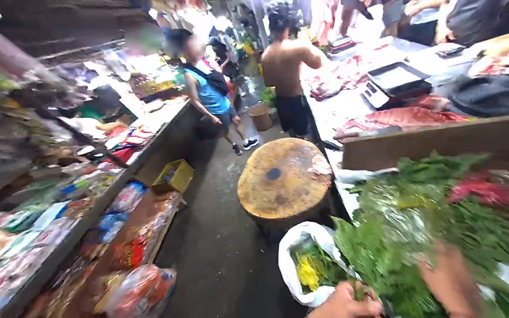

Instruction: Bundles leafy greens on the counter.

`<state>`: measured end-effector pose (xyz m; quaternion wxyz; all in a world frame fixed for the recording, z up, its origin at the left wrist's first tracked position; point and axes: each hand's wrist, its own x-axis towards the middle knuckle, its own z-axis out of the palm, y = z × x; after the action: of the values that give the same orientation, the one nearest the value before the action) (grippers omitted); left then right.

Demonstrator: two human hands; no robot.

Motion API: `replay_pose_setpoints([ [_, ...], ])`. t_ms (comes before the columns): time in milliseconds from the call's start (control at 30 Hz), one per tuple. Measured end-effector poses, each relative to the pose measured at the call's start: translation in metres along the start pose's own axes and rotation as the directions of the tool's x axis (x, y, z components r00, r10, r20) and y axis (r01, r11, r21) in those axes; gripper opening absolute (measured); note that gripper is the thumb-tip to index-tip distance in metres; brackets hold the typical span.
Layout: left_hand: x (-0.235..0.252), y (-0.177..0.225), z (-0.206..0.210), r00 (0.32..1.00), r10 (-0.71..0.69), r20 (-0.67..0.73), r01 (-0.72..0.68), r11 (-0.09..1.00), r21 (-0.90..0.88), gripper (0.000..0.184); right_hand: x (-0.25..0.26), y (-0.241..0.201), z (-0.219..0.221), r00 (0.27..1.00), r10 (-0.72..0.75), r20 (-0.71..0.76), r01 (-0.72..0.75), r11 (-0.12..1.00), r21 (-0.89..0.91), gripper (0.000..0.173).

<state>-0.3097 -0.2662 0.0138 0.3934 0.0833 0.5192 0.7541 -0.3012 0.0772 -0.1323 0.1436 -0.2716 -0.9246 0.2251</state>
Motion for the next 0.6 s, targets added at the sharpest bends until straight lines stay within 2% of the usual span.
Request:
replay_pose_setpoints([
  [33, 0.004, -0.006, -0.007, 0.999, -0.021, 0.036, 0.020, 0.999, 0.033, 0.016, -0.007, -0.005, 0.006, 0.999, -0.024, -0.020, 0.024, 1.000, 0.006, 0.087],
  [67, 0.005, -0.009, -0.007, 0.997, -0.049, 0.066, 0.046, 0.998, 0.046, 0.017, -0.017, -0.017, -0.006, 0.999, 0.001, 0.033, -0.001, 1.000, 0.007, 0.084],
  [167, 0.012, -0.004, 0.021, 0.991, -0.114, 0.077, 0.113, 0.994, 0.011, 0.016, -0.019, -0.051, -0.077, 0.939, 0.130, 0.319, -0.167, 0.982, 0.089, 0.066],
  [267, 0.030, -0.009, 0.047, 0.987, -0.144, 0.065, 0.142, 0.989, 0.034, 0.014, -0.058, -0.039, -0.104, 0.943, 0.079, 0.325, -0.174, 0.946, 0.274, 0.035],
  [333, 0.049, -0.022, 0.065, 0.978, -0.196, 0.073, 0.194, 0.980, 0.031, 0.010, -0.102, -0.047, -0.130, 0.918, 0.038, 0.395, -0.231, 0.861, 0.453, 0.030],
  [400, 0.066, -0.051, 0.083, 0.959, -0.269, 0.093, 0.269, 0.963, 0.017, 0.007, -0.152, -0.061, -0.145, 0.879, 0.063, 0.473, -0.362, 0.733, 0.576, 0.029],
  [433, 0.074, -0.066, 0.092, 0.948, -0.298, 0.110, 0.296, 0.955, 0.035, 0.006, -0.172, -0.069, -0.145, 0.874, 0.118, 0.471, -0.419, 0.672, 0.611, 0.029],
  [500, 0.084, -0.091, 0.112, 0.924, -0.337, 0.180, 0.319, 0.940, 0.124, 0.012, -0.200, -0.078, -0.137, 0.879, 0.302, 0.370, -0.477, 0.579, 0.661, 0.026],
  [600, 0.089, -0.122, 0.145, 0.878, -0.368, 0.307, 0.314, 0.925, 0.212, 0.014, -0.223, -0.056, -0.140, 0.837, 0.494, 0.235, -0.506, 0.536, 0.676, 0.022],
])
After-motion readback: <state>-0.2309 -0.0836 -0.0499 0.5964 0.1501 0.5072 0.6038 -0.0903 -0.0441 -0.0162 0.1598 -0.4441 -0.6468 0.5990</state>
